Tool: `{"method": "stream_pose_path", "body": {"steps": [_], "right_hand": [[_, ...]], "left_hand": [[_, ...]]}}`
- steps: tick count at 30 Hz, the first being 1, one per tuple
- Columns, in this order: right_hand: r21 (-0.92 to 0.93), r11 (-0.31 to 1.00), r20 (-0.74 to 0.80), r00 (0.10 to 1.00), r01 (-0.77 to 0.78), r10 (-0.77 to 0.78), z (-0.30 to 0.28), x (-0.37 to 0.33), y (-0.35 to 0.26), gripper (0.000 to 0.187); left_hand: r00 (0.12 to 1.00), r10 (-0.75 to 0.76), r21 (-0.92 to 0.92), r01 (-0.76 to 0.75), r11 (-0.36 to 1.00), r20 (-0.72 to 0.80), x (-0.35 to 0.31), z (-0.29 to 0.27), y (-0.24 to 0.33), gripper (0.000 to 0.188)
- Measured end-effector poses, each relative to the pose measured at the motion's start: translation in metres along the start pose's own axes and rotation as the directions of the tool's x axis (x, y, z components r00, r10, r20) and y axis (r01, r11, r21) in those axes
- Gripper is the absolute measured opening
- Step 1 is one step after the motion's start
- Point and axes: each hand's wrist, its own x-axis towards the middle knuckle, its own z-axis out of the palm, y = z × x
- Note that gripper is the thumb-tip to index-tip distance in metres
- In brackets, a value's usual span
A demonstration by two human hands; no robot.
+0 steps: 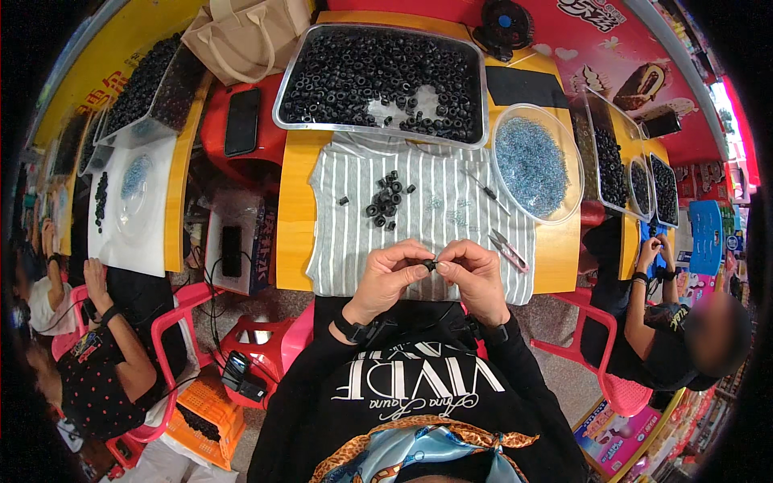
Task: Sorting small black plastic components at a workstation.
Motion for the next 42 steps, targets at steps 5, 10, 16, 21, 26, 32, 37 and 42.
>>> {"method": "stream_pose_path", "body": {"steps": [5, 10, 16, 21, 26, 32, 37, 42], "right_hand": [[0.011, 0.998, 0.057, 0.996, 0.067, -0.068, 0.0, 0.001, 0.004, 0.004], [0.03, 0.99, 0.115, 0.983, 0.14, -0.143, 0.0, 0.003, 0.008, 0.007], [0.032, 0.979, 0.147, 0.968, 0.2, -0.203, -0.001, 0.004, 0.01, 0.009], [0.009, 0.98, 0.157, 0.968, 0.197, -0.196, -0.003, 0.002, 0.012, 0.012], [-0.026, 0.981, 0.183, 0.966, 0.192, -0.184, -0.003, 0.004, 0.008, 0.012], [-0.123, 0.96, 0.224, 0.949, 0.252, -0.221, -0.008, 0.007, 0.01, 0.011], [-0.165, 0.939, 0.216, 0.94, 0.302, -0.265, -0.005, 0.008, 0.009, 0.012], [-0.183, 0.941, 0.177, 0.951, 0.285, -0.254, -0.004, 0.007, 0.005, 0.015]], "left_hand": [[0.999, 0.015, 0.035, -0.016, 0.999, 0.029, -0.001, -0.004, -0.002, 0.021], [1.0, 0.014, 0.043, -0.015, 0.999, 0.021, 0.0, -0.005, -0.003, 0.023], [0.998, 0.002, 0.002, -0.002, 1.0, 0.067, -0.001, -0.01, -0.004, 0.022], [0.997, -0.013, 0.001, 0.013, 1.0, 0.076, -0.004, -0.01, -0.004, 0.021], [0.997, -0.006, 0.005, 0.005, 1.0, 0.082, -0.004, -0.01, -0.003, 0.019], [0.995, 0.013, 0.113, -0.024, 0.993, 0.095, -0.004, -0.008, -0.002, 0.019], [0.998, 0.044, 0.141, -0.051, 0.989, 0.053, -0.004, -0.007, -0.002, 0.022], [0.999, 0.013, 0.163, -0.02, 0.986, 0.047, -0.002, -0.005, -0.002, 0.024]]}}
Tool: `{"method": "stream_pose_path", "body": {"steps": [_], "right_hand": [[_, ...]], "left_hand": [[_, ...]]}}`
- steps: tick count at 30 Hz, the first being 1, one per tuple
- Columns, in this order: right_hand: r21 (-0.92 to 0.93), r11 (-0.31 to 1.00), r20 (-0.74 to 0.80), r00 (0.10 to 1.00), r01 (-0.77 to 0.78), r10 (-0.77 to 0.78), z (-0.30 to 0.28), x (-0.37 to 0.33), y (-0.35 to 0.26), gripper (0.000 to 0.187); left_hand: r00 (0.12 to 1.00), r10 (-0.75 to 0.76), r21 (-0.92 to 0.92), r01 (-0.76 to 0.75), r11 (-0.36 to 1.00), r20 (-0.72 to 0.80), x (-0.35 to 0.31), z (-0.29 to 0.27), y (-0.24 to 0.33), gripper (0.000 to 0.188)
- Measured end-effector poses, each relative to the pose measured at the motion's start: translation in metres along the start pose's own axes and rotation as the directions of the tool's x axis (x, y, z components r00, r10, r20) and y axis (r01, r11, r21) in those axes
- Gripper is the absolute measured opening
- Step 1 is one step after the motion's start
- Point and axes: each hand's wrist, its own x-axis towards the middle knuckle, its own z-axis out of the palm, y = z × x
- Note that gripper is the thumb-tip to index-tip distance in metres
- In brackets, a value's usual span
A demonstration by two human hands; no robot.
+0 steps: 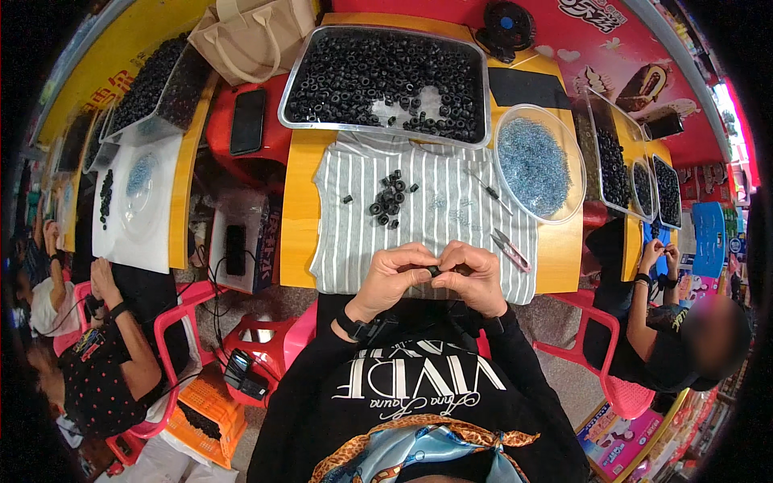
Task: Sorting small black plastic components at a workstation.
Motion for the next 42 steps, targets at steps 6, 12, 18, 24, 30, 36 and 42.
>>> {"method": "stream_pose_path", "body": {"steps": [6, 12, 18, 24, 30, 36, 42], "right_hand": [[-0.18, 0.98, 0.02, 0.996, 0.09, -0.088, 0.001, 0.001, -0.008, 0.017], [-0.183, 0.975, -0.005, 0.992, 0.124, -0.127, 0.003, -0.001, -0.008, 0.016], [-0.092, 0.992, -0.06, 0.994, 0.084, -0.09, 0.007, -0.007, -0.003, 0.014], [-0.034, 0.999, -0.07, 0.997, 0.028, -0.03, 0.007, -0.01, 0.001, 0.013], [-0.116, 0.988, -0.038, 0.993, 0.106, -0.111, 0.006, -0.007, 0.004, 0.014], [-0.205, 0.97, -0.027, 0.99, 0.127, -0.135, 0.003, -0.004, 0.006, 0.016], [-0.166, 0.978, -0.051, 0.989, 0.127, -0.137, 0.003, -0.002, 0.005, 0.019]], "left_hand": [[0.999, -0.044, -0.049, 0.043, 0.998, -0.025, -0.001, 0.001, 0.002, 0.027], [1.0, -0.02, -0.088, 0.019, 0.996, -0.003, 0.0, 0.002, 0.005, 0.025], [1.0, -0.022, -0.13, 0.022, 0.991, 0.004, 0.0, 0.0, 0.003, 0.026], [1.0, -0.016, -0.157, 0.019, 0.987, 0.021, -0.001, -0.001, 0.001, 0.026], [1.0, -0.002, -0.117, 0.004, 0.993, 0.016, -0.002, -0.002, -0.001, 0.025], [1.0, 0.02, -0.024, -0.021, 0.999, -0.012, -0.001, -0.001, -0.002, 0.024], [0.999, 0.029, 0.024, -0.028, 0.999, -0.027, -0.001, 0.001, -0.001, 0.024]]}}
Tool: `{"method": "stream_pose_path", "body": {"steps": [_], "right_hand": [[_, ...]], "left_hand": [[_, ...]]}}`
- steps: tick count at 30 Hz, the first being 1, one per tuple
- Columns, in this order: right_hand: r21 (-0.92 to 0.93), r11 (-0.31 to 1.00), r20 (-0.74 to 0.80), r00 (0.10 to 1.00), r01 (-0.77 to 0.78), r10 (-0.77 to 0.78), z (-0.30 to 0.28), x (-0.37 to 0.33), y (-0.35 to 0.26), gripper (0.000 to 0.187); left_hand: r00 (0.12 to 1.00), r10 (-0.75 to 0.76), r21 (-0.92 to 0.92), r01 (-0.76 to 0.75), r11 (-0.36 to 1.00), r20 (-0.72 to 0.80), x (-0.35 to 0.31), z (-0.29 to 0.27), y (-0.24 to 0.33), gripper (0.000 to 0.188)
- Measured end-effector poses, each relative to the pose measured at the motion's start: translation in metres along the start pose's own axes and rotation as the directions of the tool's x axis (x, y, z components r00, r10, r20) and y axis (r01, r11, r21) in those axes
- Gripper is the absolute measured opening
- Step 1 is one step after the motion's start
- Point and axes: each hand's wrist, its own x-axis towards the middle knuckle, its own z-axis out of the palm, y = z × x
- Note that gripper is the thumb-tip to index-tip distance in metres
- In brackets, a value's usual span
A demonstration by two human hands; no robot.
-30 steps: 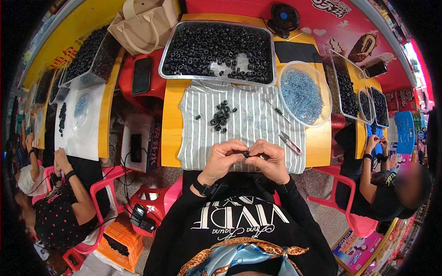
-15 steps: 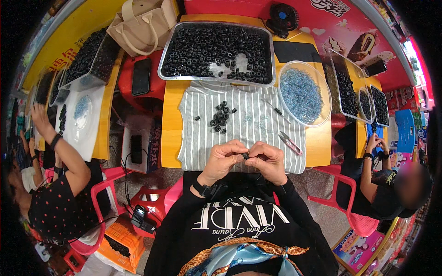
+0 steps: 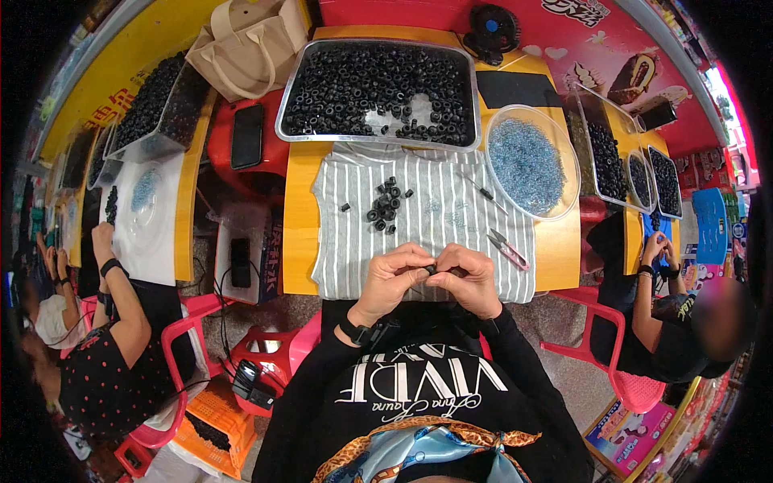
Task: Sorting small black plastic components at a workstation.
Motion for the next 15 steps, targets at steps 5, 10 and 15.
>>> {"method": "stream_pose_path", "body": {"steps": [5, 10, 15], "right_hand": [[-0.096, 0.994, 0.013, 0.998, 0.057, -0.056, -0.003, 0.0, -0.001, 0.023], [-0.255, 0.952, 0.071, 0.985, 0.17, -0.157, -0.003, 0.004, -0.007, 0.03], [-0.365, 0.891, 0.165, 0.961, 0.269, -0.222, -0.006, 0.006, -0.013, 0.034]], "left_hand": [[0.999, -0.022, -0.118, 0.026, 0.993, 0.038, 0.001, 0.001, 0.003, 0.025], [0.978, -0.129, -0.234, 0.166, 0.958, 0.164, 0.001, -0.004, 0.007, 0.034], [0.957, -0.209, -0.26, 0.258, 0.93, 0.203, 0.001, -0.006, 0.008, 0.036]]}}
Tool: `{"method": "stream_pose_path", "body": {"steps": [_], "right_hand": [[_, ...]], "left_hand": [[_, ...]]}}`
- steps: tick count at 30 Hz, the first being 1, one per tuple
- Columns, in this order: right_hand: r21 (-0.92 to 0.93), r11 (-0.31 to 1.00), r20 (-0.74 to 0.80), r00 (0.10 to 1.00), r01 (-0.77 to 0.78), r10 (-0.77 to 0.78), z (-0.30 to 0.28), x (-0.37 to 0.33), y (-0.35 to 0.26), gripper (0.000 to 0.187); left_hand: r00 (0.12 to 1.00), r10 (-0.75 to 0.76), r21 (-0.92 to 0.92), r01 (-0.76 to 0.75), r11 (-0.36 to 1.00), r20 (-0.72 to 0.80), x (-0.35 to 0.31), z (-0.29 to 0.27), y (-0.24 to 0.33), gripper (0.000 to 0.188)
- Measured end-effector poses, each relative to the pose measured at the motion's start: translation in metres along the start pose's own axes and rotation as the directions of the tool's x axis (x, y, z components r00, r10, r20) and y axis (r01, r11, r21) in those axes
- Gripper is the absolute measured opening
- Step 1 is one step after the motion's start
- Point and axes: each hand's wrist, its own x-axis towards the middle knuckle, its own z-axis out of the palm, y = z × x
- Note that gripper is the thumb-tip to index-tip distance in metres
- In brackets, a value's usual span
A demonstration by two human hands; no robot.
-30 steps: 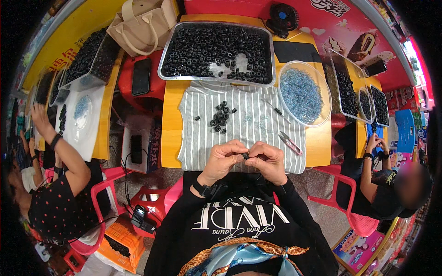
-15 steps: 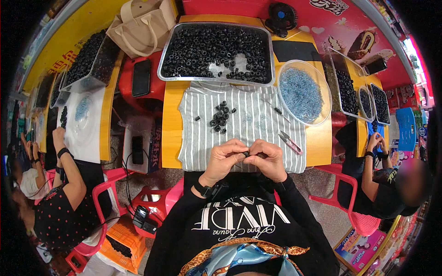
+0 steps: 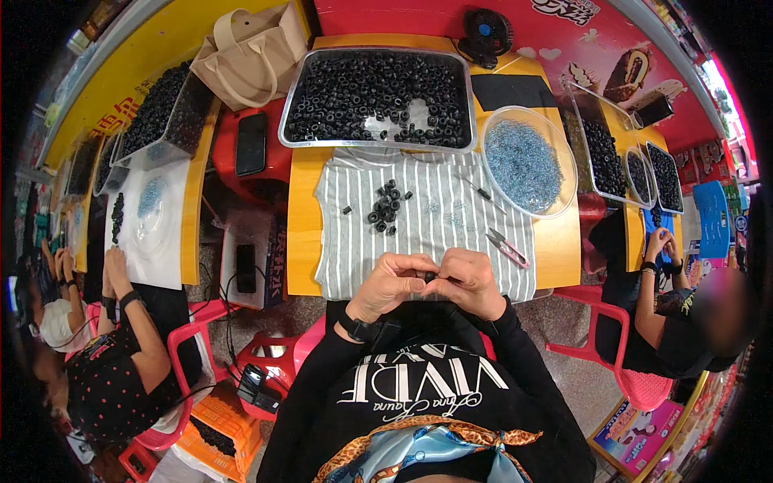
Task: Sorting small black plastic components at a workstation.
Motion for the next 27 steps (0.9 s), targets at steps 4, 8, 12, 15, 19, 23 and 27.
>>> {"method": "stream_pose_path", "body": {"steps": [4, 8, 12, 15, 19, 23, 27], "right_hand": [[-0.059, 0.998, 0.033, 0.999, 0.03, -0.028, -0.003, 0.004, -0.011, 0.035], [-0.119, 0.992, -0.004, 0.999, 0.039, -0.04, -0.004, 0.002, -0.016, 0.031], [-0.111, 0.993, -0.093, 0.995, -0.042, 0.031, -0.004, -0.004, -0.02, 0.025], [-0.109, 0.99, -0.131, 0.988, -0.092, 0.078, -0.002, -0.012, -0.017, 0.02], [-0.079, 0.99, -0.159, 0.982, -0.114, 0.1, 0.006, -0.013, -0.02, 0.018], [-0.068, 0.991, -0.174, 0.979, -0.116, 0.103, 0.015, -0.011, -0.02, 0.019], [-0.039, 0.99, -0.164, 0.978, -0.134, 0.126, 0.019, -0.011, -0.02, 0.02]], "left_hand": [[0.996, -0.089, -0.061, 0.089, 0.994, -0.002, -0.002, -0.001, 0.003, 0.03], [0.998, -0.055, -0.095, 0.054, 0.994, -0.016, -0.001, 0.003, 0.003, 0.027], [0.999, -0.027, -0.098, 0.023, 0.995, -0.04, -0.002, 0.003, 0.002, 0.03], [0.998, -0.02, -0.107, 0.014, 0.994, -0.052, -0.002, -0.001, 0.0, 0.034], [0.999, 0.039, -0.11, -0.043, 0.993, -0.034, -0.001, -0.006, -0.004, 0.036], [0.994, 0.026, -0.144, -0.04, 0.989, -0.103, -0.001, -0.004, -0.004, 0.037], [0.994, 0.04, -0.144, -0.055, 0.988, -0.106, -0.002, -0.007, -0.005, 0.029]]}}
